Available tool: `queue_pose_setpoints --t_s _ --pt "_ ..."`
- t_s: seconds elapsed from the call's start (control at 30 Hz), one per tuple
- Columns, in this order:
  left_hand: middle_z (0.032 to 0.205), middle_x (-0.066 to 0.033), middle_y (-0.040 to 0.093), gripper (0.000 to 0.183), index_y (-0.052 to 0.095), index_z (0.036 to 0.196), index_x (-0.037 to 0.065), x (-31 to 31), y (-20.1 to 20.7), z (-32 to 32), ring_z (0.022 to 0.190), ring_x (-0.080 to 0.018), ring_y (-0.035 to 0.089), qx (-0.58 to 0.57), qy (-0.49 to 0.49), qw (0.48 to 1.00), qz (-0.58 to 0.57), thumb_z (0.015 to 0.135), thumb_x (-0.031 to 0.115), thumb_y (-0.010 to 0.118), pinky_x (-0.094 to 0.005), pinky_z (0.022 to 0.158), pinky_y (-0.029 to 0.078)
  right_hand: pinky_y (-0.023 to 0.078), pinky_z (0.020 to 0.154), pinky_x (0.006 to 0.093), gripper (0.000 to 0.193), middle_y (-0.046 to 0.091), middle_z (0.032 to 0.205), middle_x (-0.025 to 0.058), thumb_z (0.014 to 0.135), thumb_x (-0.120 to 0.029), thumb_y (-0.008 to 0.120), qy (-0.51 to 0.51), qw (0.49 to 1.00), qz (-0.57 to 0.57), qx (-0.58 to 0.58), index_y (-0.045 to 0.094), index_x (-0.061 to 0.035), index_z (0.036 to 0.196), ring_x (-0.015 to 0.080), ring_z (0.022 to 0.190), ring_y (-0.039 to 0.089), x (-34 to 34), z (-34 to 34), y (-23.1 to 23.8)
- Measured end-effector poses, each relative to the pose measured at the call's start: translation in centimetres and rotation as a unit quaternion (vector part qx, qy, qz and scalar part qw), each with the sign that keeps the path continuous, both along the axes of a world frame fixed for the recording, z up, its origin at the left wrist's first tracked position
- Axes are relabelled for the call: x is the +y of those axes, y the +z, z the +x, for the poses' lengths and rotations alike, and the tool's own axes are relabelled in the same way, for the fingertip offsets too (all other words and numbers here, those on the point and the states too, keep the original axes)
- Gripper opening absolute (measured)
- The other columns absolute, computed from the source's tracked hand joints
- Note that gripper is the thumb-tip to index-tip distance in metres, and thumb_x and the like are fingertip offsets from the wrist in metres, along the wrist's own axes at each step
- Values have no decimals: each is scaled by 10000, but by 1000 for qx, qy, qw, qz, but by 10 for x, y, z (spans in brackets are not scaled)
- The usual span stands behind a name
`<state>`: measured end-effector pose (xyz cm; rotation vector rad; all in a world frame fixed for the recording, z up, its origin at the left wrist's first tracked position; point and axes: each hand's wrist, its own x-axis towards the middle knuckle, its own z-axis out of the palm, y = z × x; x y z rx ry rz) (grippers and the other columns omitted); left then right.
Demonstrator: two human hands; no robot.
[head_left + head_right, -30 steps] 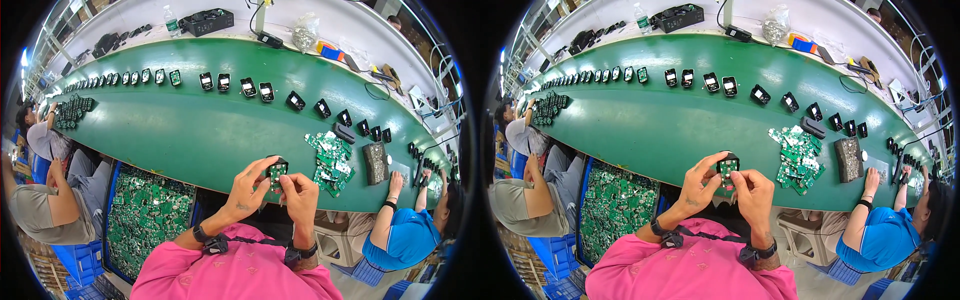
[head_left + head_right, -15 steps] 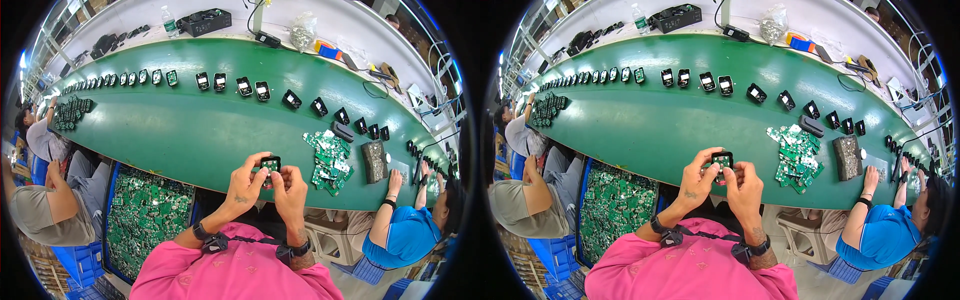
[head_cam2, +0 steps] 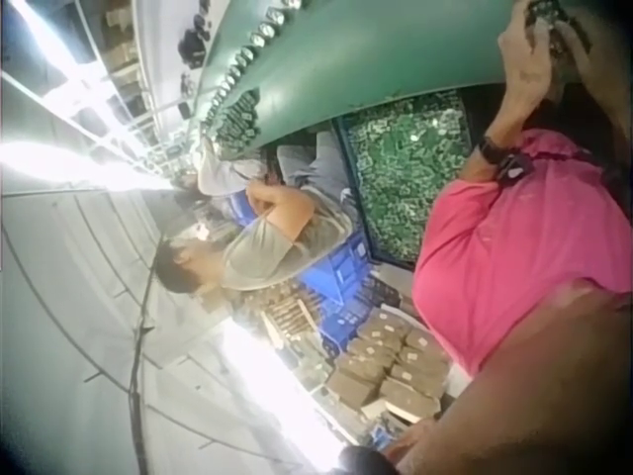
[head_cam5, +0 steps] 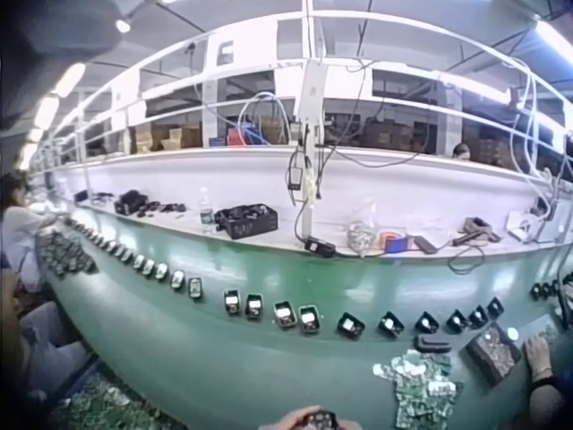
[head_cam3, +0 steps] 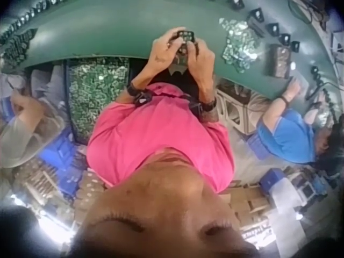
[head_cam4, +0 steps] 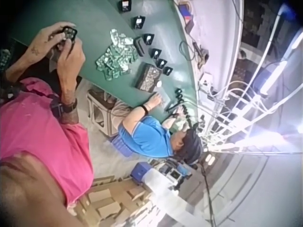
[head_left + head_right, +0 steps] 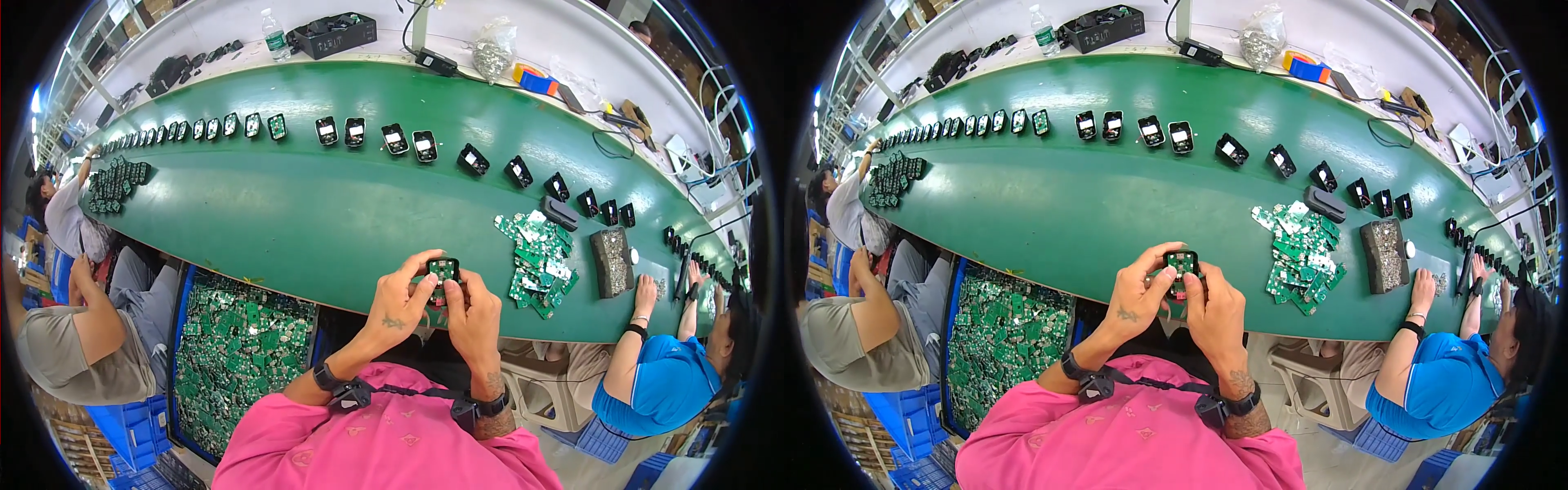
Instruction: The person picks up a circuit board and a black plastic housing, fits the board into the housing by hand, and places the assembled unit onto the green workbench. They then repeat the process with another circuit board and housing.
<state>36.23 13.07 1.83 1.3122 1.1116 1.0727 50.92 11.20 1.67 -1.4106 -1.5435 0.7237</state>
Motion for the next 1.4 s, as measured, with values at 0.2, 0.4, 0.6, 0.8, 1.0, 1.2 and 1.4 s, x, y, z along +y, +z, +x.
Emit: queue_pose_setpoints --t_s 0.2,0.4,0.6,0.8,1.0,1.2,1.4 --pt "1019 -111 694 303 562 1284 5 1 -2 6 745 -103 646 -1 5 1000 1 996 86 513 -247 546 559 532 634 373 297 688 844 188 1020 -185 521 -33 999 8 -42 598 33 1207 285 719 703 4 -5 -3" --pt "995 -108 695 292 562 1274 2 -1 -4 7 789 -111 655 -27 61 998 -9 994 69 510 -256 583 589 525 703 342 382 693 924 181 1028 -174 489 8 1000 -6 7 544 21 1352 216 768 669 12 -17 -7" --pt "974 -107 695 278 573 1247 2 14 -28 -26 748 -118 667 67 85 993 55 981 55 516 -269 588 592 529 656 335 372 689 858 151 994 -125 541 28 998 3 50 568 14 1338 163 714 650 33 -48 -25" --pt "839 -173 692 245 592 1187 27 117 -21 -118 554 -232 686 131 165 975 65 967 101 515 -352 507 551 514 658 324 499 646 809 119 977 -174 589 58 998 -38 4 466 56 1403 214 668 621 63 -68 -37" --pt "736 -162 682 287 623 1224 23 278 -53 -228 514 -245 683 291 295 903 113 975 132 529 -413 615 559 514 627 304 352 660 823 127 907 -123 665 93 992 -87 -18 618 78 1192 187 668 646 45 -39 -50" --pt "903 -280 664 355 615 1192 8 312 -96 -246 866 -469 637 498 299 765 280 854 31 508 -536 756 507 511 637 355 217 645 804 152 924 -97 630 36 998 -38 -32 666 38 1090 255 670 637 29 0 -43" --pt "1494 -199 445 841 365 1496 29 285 -32 -205 1288 -396 496 526 50 827 192 726 138 687 -436 1046 444 485 590 402 146 654 737 140 895 -159 687 -152 955 29 -254 687 -15 874 336 627 622 53 82 -38"
